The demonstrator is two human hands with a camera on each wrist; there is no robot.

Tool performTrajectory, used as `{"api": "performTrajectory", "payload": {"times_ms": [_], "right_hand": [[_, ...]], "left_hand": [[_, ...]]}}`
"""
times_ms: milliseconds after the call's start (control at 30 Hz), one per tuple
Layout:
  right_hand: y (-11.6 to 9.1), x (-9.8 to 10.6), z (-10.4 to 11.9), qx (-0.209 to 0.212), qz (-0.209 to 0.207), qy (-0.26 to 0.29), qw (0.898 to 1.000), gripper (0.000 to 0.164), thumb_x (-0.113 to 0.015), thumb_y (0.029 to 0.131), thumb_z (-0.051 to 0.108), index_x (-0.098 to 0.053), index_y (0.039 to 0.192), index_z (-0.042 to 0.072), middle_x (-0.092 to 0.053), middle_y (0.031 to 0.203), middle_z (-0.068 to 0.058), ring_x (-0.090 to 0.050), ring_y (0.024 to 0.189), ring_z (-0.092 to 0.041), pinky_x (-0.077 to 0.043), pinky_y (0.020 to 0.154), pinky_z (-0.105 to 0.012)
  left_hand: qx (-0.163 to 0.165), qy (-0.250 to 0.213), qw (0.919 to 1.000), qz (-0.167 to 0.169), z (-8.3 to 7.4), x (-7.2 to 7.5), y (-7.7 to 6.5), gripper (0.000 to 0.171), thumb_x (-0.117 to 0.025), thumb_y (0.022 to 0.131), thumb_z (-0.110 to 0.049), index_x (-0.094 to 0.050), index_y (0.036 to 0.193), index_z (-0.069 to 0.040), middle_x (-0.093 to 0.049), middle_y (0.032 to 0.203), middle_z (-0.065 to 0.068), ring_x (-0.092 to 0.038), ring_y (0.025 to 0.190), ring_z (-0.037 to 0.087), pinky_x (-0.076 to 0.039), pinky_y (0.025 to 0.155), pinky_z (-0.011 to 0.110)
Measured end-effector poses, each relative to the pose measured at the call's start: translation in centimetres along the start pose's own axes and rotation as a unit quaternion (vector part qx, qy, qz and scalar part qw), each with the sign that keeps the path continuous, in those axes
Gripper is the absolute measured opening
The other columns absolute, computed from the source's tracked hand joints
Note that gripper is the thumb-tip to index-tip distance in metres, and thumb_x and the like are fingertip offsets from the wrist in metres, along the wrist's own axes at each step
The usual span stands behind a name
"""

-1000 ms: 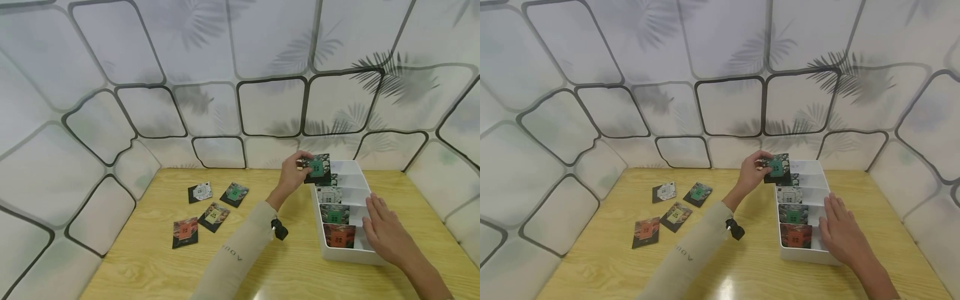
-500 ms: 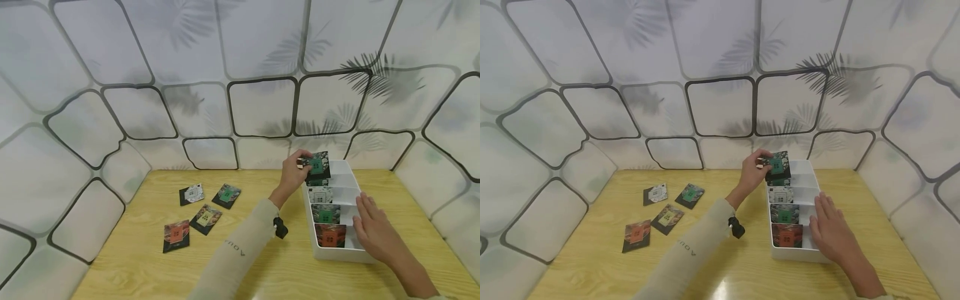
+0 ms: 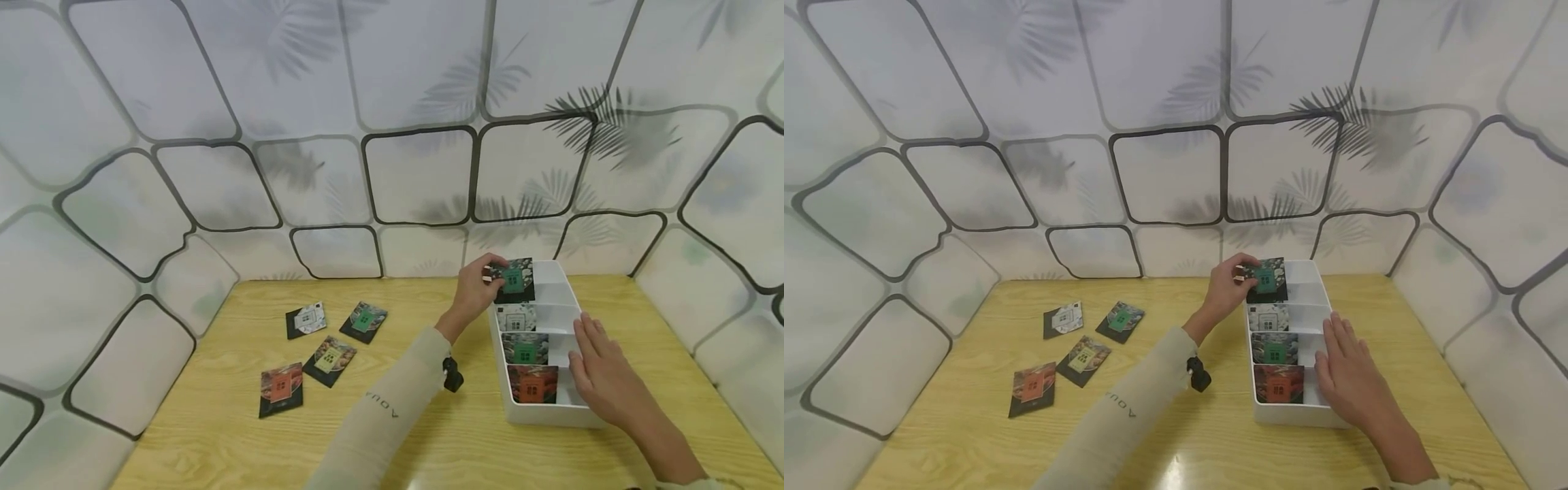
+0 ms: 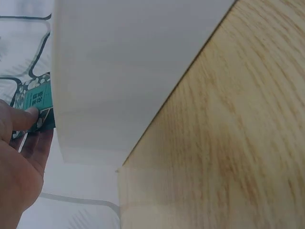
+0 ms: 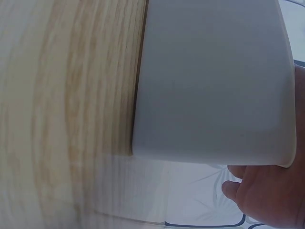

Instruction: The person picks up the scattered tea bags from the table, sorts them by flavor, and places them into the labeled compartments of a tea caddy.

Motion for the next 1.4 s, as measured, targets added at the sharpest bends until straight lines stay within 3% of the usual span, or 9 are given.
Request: {"api": "performTrajectory", "payload": {"times_ms": [233,367,700,1100,1400], "right_hand": [[-0.1,0.0,0.1,-0.005,0.007,-0.001,1.0,0.061,-0.035,0.111,0.022,-0.02,0.156,-0.014,-0.013,0.165,-0.032,-0.005,0.154,-0.044,-0.013,0.118,-0.067],[0.0,0.0,0.2,-0.006,0.007,-0.001,1.0,0.06,-0.036,0.111,0.022,-0.02,0.156,-0.014,-0.013,0.165,-0.032,-0.006,0.154,-0.044,-0.013,0.118,-0.067],[0.3,0.0,0.2,-0.007,0.009,0.0,1.0,0.061,-0.035,0.11,0.022,-0.019,0.156,-0.014,-0.011,0.165,-0.031,-0.006,0.154,-0.046,-0.011,0.119,-0.066],[0.2,0.0,0.0,0.0,0.003,0.003,1.0,0.061,-0.034,0.111,0.022,-0.019,0.156,-0.014,-0.011,0.166,-0.03,-0.004,0.155,-0.043,-0.012,0.119,-0.067],[0.2,-0.1,-0.1,0.004,0.0,0.009,1.0,0.06,-0.034,0.111,0.021,-0.019,0.156,-0.015,-0.012,0.165,-0.032,-0.004,0.154,-0.045,-0.01,0.118,-0.067]], "left_hand": [[0.002,-0.005,0.9995,0.03,0.7,-0.4,-0.5,0.026,-0.07,0.093,0.008,-0.07,0.114,-0.008,-0.068,0.116,0.006,-0.07,0.095,0.013,-0.055,0.074,0.016],[-0.002,-0.007,0.9993,0.036,0.8,-0.4,-0.5,0.026,-0.069,0.094,0.009,-0.07,0.114,-0.007,-0.068,0.117,0.007,-0.069,0.096,0.014,-0.055,0.076,0.017],[-0.017,0.01,0.9992,0.035,0.7,0.4,-0.6,0.026,-0.067,0.095,0.007,-0.07,0.119,-0.003,-0.067,0.118,0.009,-0.065,0.11,0.026,-0.051,0.092,0.018],[-0.019,0.024,0.999,0.034,0.7,1.2,-1.9,0.025,-0.071,0.094,0.004,-0.071,0.117,-0.004,-0.069,0.113,0.014,-0.066,0.104,0.024,-0.053,0.088,0.019],[-0.025,0.036,0.998,0.046,0.0,2.4,-3.4,0.024,-0.069,0.097,0.001,-0.07,0.121,-0.002,-0.069,0.116,0.009,-0.066,0.105,0.022,-0.053,0.088,0.021]]}}
Point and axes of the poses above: each hand's wrist, its own y-axis towards the middle knuckle, its own x-axis out of the back of the hand, z = x × y, the point moved 4 cm from there along y, towards the middle knuckle
